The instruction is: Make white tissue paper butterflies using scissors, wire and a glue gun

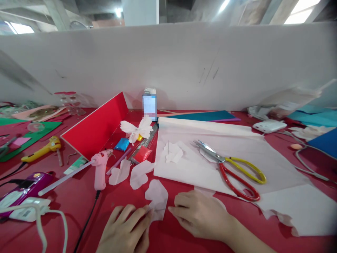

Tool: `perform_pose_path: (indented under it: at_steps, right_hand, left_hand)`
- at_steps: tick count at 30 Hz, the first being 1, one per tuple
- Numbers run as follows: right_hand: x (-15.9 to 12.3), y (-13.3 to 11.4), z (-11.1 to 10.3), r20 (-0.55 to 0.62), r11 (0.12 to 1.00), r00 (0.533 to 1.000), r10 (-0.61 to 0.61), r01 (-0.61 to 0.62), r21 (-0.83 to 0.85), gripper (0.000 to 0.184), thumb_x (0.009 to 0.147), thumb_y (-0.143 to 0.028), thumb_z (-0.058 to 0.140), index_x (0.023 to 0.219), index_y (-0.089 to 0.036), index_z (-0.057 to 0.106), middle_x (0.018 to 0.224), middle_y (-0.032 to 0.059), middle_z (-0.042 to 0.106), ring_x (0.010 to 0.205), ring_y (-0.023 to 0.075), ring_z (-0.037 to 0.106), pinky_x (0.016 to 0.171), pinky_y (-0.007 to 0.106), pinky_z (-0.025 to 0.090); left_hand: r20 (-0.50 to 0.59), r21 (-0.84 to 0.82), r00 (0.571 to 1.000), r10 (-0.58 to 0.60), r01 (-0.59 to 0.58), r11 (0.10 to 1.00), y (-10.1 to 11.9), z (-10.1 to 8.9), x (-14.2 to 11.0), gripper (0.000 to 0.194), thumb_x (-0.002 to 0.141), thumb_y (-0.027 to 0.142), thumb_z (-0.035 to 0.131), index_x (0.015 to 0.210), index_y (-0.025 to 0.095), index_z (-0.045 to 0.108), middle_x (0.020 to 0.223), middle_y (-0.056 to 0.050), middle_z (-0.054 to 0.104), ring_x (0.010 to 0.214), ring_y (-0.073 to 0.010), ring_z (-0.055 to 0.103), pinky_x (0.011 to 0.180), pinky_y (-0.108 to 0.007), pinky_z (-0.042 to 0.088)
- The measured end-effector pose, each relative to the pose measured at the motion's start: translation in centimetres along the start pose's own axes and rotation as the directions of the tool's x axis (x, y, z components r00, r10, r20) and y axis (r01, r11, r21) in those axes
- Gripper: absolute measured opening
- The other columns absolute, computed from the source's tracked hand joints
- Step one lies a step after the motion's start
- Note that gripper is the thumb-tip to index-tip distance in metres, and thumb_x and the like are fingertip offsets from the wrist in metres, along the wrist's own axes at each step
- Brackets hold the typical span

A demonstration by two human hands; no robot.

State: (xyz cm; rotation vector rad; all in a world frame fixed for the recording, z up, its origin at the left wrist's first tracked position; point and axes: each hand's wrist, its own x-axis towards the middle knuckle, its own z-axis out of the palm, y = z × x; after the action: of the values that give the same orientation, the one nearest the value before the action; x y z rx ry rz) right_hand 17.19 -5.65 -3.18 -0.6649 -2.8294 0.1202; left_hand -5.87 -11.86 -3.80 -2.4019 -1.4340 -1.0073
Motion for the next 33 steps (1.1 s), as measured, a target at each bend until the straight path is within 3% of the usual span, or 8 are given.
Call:
perform_pose_path:
  at_steps: [10, 19, 22, 23, 24, 25, 28, 33]
  right_hand:
    - [0.6, -0.1, -0.4, -0.106, 0.995, 0.989, -0.1, 0.1, -0.01, 0.019, 0.091, -0.019, 0.046, 0.097, -0.014, 0.064, 0.075, 0.0017, 0.061, 0.064, 0.0145, 0.051, 0.054, 0.03, 0.034]
    - [0.9, -0.1, -0.4, -0.016, 0.994, 1.0, -0.019, 0.021, 0.103, 0.02, 0.087, -0.017, 0.048, 0.085, -0.019, 0.067, 0.067, -0.0002, 0.059, 0.061, 0.0126, 0.053, 0.054, 0.026, 0.034]
    - [2.3, 0.9, -2.2, 0.025, 0.963, 0.988, 0.152, -0.154, 0.219, 0.019, 0.086, -0.018, 0.049, 0.091, -0.022, 0.068, 0.08, 0.0, 0.063, 0.071, 0.0113, 0.057, 0.065, 0.021, 0.041]
    - [3.2, 1.5, -3.0, 0.043, 0.929, 0.955, 0.293, -0.295, 0.224, 0.022, 0.087, -0.018, 0.049, 0.099, -0.022, 0.067, 0.089, 0.0012, 0.065, 0.08, 0.0116, 0.059, 0.072, 0.02, 0.042]
    - [4.4, 2.4, -3.7, 0.048, 0.841, 0.858, 0.512, -0.511, 0.177, 0.025, 0.09, -0.017, 0.045, 0.102, -0.023, 0.066, 0.097, 0.0016, 0.065, 0.086, 0.0115, 0.059, 0.076, 0.02, 0.042]
    - [5.7, 3.4, -4.2, 0.036, 0.782, 0.792, 0.609, -0.608, 0.137, 0.029, 0.092, -0.015, 0.039, 0.105, -0.02, 0.065, 0.103, 0.005, 0.064, 0.087, 0.0133, 0.06, 0.077, 0.023, 0.043]
    - [9.6, 6.5, -4.7, 0.045, 0.658, 0.66, 0.75, -0.751, 0.05, 0.025, 0.094, -0.019, 0.041, 0.102, -0.013, 0.064, 0.109, 0.0128, 0.061, 0.099, 0.0224, 0.058, 0.083, 0.035, 0.044]
    - [12.8, 9.2, -2.5, 0.167, 0.522, 0.512, 0.843, -0.852, -0.024, 0.028, 0.091, -0.033, 0.056, 0.111, -0.014, 0.057, 0.112, 0.0081, 0.058, 0.097, 0.021, 0.058, 0.082, 0.042, 0.049]
  left_hand:
    - [-0.008, 0.021, 1.0, 0.02, -0.02, 1.0, -0.2, 0.3, -0.4, 0.029, 0.088, 0.023, 0.042, 0.091, 0.027, 0.07, 0.083, 0.004, 0.072, 0.073, -0.0142, 0.055, 0.076, -0.03, 0.035]
    - [0.029, 0.086, 0.991, 0.133, -0.135, 0.987, -1.2, -0.6, -0.4, 0.041, 0.097, 0.035, 0.031, 0.084, 0.028, 0.069, 0.089, 0.009, 0.073, 0.079, -0.013, 0.057, 0.08, -0.031, 0.034]
    - [0.09, 0.131, 0.976, 0.2, -0.211, 0.969, -1.4, -1.4, 0.0, 0.039, 0.097, 0.038, 0.032, 0.089, 0.027, 0.069, 0.09, 0.009, 0.073, 0.079, -0.0115, 0.058, 0.079, -0.03, 0.034]
    - [0.13, 0.142, 0.964, 0.232, -0.249, 0.958, -1.4, -1.6, 0.2, 0.035, 0.096, 0.038, 0.035, 0.092, 0.027, 0.068, 0.092, 0.009, 0.073, 0.079, -0.0112, 0.058, 0.078, -0.029, 0.034]
    - [0.171, 0.149, 0.95, 0.26, -0.285, 0.947, -1.5, -1.8, 0.2, 0.033, 0.095, 0.037, 0.037, 0.094, 0.027, 0.068, 0.095, 0.009, 0.072, 0.08, -0.011, 0.058, 0.078, -0.029, 0.035]
    - [0.192, 0.156, 0.946, 0.262, -0.293, 0.943, -1.5, -1.8, 0.2, 0.031, 0.095, 0.036, 0.039, 0.095, 0.027, 0.068, 0.096, 0.009, 0.072, 0.08, -0.0112, 0.059, 0.078, -0.029, 0.035]
    - [0.162, 0.163, 0.962, 0.22, -0.246, 0.956, -1.4, -1.6, -0.2, 0.034, 0.096, 0.034, 0.035, 0.093, 0.028, 0.068, 0.094, 0.006, 0.072, 0.083, -0.012, 0.059, 0.081, -0.029, 0.035]
    - [0.11, 0.151, 0.969, 0.223, -0.238, 0.959, -1.5, -1.9, 0.0, 0.029, 0.093, 0.038, 0.041, 0.093, 0.029, 0.068, 0.091, 0.006, 0.071, 0.083, -0.0106, 0.059, 0.084, -0.028, 0.034]
